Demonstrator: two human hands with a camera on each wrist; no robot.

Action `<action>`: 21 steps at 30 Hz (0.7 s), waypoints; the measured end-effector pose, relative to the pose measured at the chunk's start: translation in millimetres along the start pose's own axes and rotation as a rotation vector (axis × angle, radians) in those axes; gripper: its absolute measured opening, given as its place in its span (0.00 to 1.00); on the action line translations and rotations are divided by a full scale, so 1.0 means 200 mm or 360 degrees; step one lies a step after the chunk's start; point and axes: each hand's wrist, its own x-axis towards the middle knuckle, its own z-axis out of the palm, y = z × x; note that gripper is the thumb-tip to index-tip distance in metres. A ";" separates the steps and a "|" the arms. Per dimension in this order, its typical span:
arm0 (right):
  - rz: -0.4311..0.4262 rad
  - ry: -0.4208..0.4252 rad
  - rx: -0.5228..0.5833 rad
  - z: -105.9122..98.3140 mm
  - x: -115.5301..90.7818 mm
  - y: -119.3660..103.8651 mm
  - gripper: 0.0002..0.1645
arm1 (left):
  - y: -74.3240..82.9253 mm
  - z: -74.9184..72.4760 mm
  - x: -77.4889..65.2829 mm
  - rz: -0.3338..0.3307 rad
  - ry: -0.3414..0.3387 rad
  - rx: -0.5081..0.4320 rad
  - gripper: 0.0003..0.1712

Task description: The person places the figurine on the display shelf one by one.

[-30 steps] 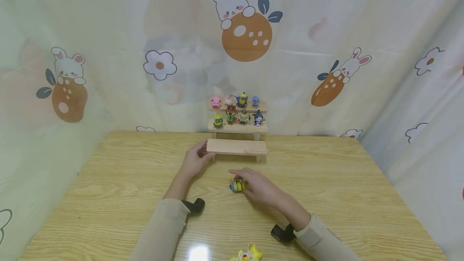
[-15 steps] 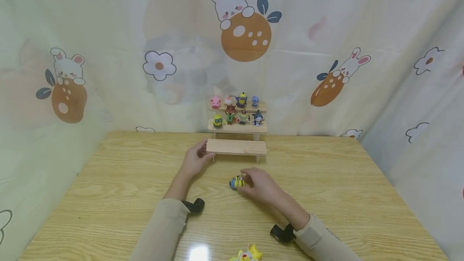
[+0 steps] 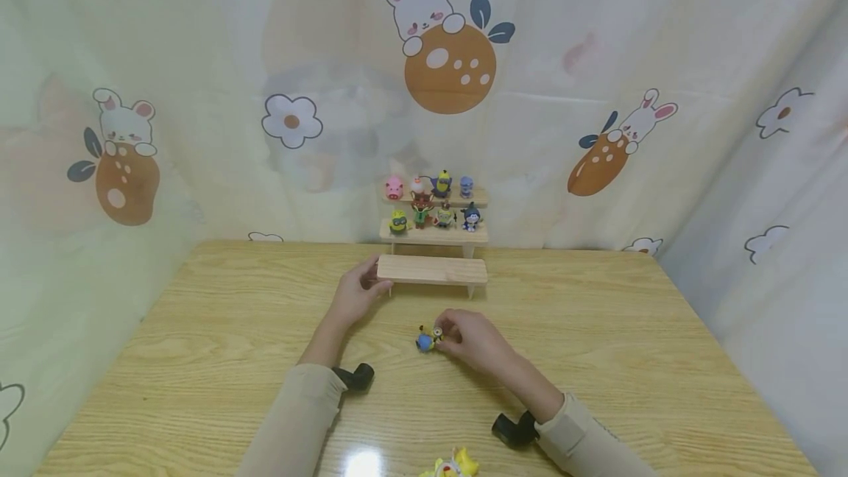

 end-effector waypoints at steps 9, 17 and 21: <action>-0.0094 -0.0186 0.0204 0.01 -0.01 -0.01 0.25 | 0.00 0.01 0.01 -0.0001 0.0011 0.0024 0.40; 0.0043 -0.0093 0.0343 0.04 -0.01 -0.05 0.19 | -0.01 0.00 0.00 0.0027 0.0006 0.0013 0.40; 0.0041 -0.0069 0.0322 0.05 -0.01 -0.05 0.14 | -0.01 0.01 0.01 0.0026 0.0019 0.0015 0.40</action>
